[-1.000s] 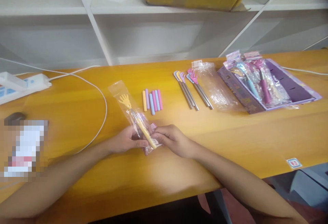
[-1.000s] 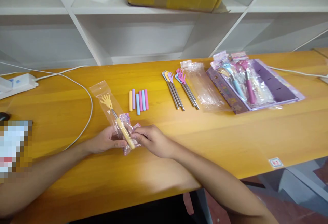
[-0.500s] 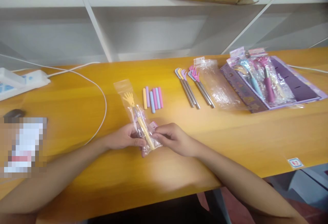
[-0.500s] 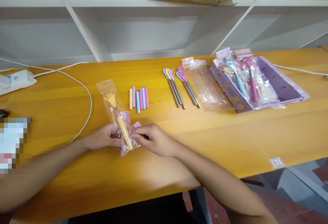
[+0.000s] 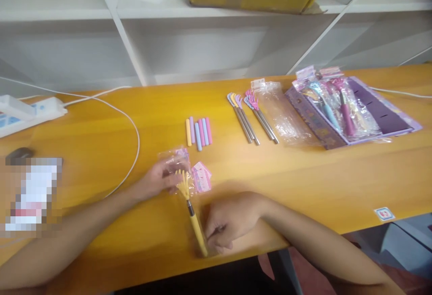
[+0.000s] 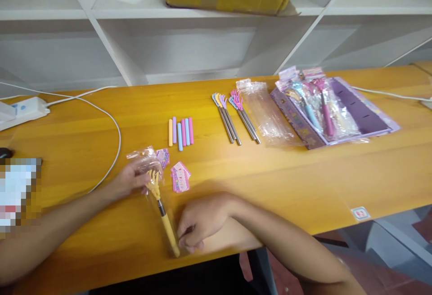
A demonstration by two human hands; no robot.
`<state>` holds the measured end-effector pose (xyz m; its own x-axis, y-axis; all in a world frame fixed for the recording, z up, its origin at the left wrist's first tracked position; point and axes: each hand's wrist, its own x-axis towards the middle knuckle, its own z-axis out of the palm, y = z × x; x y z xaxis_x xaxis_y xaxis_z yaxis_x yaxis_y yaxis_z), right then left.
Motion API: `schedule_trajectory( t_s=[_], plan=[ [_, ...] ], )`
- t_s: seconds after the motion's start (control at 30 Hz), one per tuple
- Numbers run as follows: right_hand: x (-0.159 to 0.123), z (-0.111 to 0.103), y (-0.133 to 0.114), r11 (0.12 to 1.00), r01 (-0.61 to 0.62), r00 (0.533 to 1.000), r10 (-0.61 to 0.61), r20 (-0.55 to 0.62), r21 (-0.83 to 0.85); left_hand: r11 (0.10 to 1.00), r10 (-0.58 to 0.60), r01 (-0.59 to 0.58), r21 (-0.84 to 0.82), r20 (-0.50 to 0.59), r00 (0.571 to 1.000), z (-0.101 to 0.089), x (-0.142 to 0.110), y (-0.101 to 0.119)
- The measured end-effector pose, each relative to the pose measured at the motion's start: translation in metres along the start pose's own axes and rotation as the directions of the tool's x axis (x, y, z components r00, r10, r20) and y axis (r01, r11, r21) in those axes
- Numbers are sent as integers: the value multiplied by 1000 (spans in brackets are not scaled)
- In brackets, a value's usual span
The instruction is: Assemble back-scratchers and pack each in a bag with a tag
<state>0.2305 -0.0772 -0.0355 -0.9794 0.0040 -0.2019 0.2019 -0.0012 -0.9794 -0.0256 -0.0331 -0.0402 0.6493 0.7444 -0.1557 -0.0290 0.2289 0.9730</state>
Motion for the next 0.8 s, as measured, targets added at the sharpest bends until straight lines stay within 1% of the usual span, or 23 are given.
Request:
schedule_trajectory(
  t_s=[0.03, 0.07, 0.1, 0.13, 0.23, 0.27, 0.3, 0.33, 0.37, 0.4, 0.43, 0.47, 0.5, 0.53, 0.57, 0.6, 0.63, 0.7, 0.73, 0.8],
  plan=[
    [2, 2, 1, 1000, -2, 1000, 2, 7, -1, 999, 8, -14, -49, -121, 993, -2, 3, -2],
    [3, 3, 2, 1000, -18, 1000, 18, 7, -1, 996, 2, -20, -84, -212, 977, -4, 6, -4],
    [3, 4, 2, 999, -47, 999, 47, 6, 0, 994, 0, -30, -106, -273, 962, -6, 9, -5],
    [2, 4, 2, 996, -88, 996, 88, 7, 4, 993, 4, -40, -113, -304, 953, -6, 11, -6],
    [-14, -8, 2, 974, -221, 973, 218, 71, 40, 993, 50, -80, -88, -294, 954, -5, 15, -6],
    [-22, -16, 2, 968, -245, 969, 241, 62, 57, 994, 60, -83, -69, -280, 958, -4, 14, -6],
    [-31, -24, 2, 966, -247, 969, 248, -3, 69, 996, 62, -77, -47, -259, 964, -3, 14, -7],
    [-38, -32, 2, 973, -222, 962, 230, -146, 67, 998, 55, -63, -25, -233, 971, -1, 13, -7],
    [-44, -39, 2, 983, -181, 927, 185, -326, 43, 999, 42, -45, -11, -203, 978, 1, 12, -8],
    [-48, -45, 3, 990, -142, 851, 127, -510, 10, 1000, 25, -26, -4, -169, 985, 3, 10, -10],
    [-50, -49, 4, 993, -111, 749, 61, -660, -34, 1000, 8, -9, -4, -129, 992, 5, 9, -11],
    [-50, -51, 5, 991, -102, 650, 3, -760, -83, 1000, -2, 1, -8, -87, 996, 7, 7, -13],
    [-48, -51, 7, 984, -117, 574, -43, -818, -133, 1000, -5, 4, -10, -48, 999, 9, 6, -15],
    [-45, -49, 8, 970, -151, 529, -83, -844, -191, 1000, -1, 1, -9, -17, 1000, 11, 5, -16],
    [-41, -47, 10, 946, -195, 518, -123, -847, -257, 1000, 6, -6, -6, 4, 1000, 12, 4, -18],
    [-38, -45, 12, 914, -240, 532, -158, -832, -328, 1000, 12, -12, -2, 17, 1000, 13, 4, -19],
    [-34, -42, 14, 876, -281, 557, -183, -810, -391, 1000, 17, -17, -1, 22, 1000, 13, 4, -19],
    [-28, -37, 16, 807, -342, 597, -209, -774, -481, 1000, 16, -16, 1, 17, 1000, 13, 4, -19],
    [-26, -36, 17, 782, -363, 610, -213, -764, -508, 1000, 13, -13, 2, 14, 1000, 13, 4, -19],
    [-24, -34, 17, 749, -395, 619, -212, -756, -533, 1000, 13, -13, 6, 7, 1000, 12, 4, -19]
  ],
)
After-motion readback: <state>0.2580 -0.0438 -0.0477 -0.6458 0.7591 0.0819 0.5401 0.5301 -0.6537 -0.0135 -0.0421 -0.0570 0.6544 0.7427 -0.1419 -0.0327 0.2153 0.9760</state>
